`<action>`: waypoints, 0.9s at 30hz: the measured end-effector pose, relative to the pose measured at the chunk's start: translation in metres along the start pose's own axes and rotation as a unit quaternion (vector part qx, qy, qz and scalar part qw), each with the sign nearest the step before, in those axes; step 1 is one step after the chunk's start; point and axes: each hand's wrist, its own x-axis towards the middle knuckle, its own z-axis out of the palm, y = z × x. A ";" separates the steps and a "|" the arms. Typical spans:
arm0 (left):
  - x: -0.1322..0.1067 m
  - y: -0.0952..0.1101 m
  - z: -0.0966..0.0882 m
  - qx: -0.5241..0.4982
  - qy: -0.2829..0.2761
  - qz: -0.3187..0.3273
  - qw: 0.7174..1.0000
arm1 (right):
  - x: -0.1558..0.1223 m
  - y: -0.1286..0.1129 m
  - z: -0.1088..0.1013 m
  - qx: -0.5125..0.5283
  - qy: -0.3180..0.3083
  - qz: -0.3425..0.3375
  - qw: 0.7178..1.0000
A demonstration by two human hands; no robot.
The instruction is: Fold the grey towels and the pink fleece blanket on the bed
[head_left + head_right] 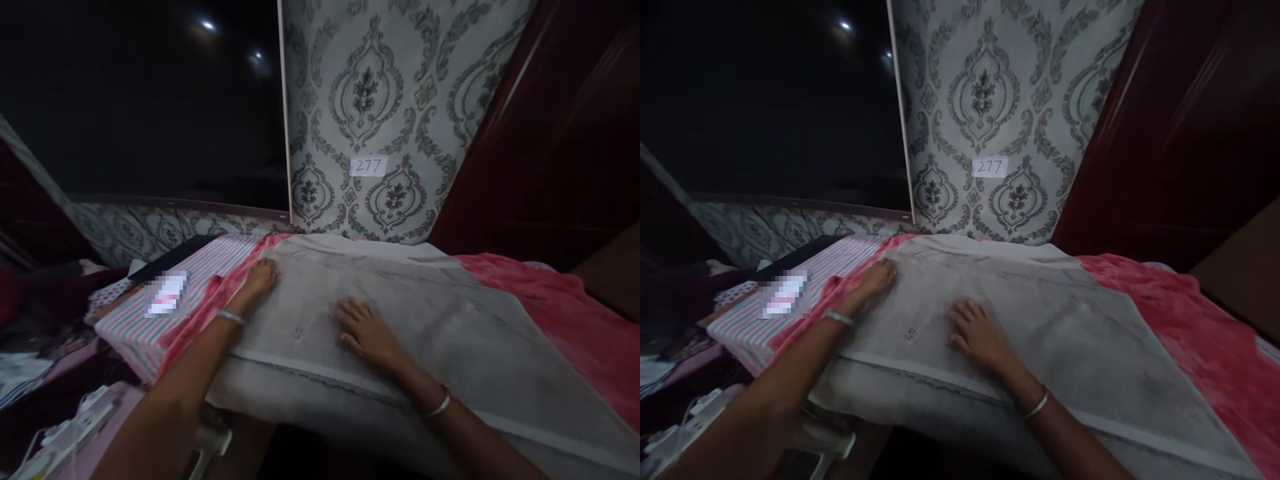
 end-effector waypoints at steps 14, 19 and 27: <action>0.093 -0.016 0.005 -0.060 0.013 -0.188 0.980 | 0.028 0.068 -0.018 0.064 0.110 0.039 0.991; 0.093 -0.020 0.014 -0.081 0.094 -0.183 0.975 | 0.043 0.121 -0.018 -0.075 0.089 0.243 0.963; 0.095 -0.021 0.025 -0.075 0.089 -0.176 0.978 | 0.037 0.132 0.004 -0.089 0.052 0.273 0.957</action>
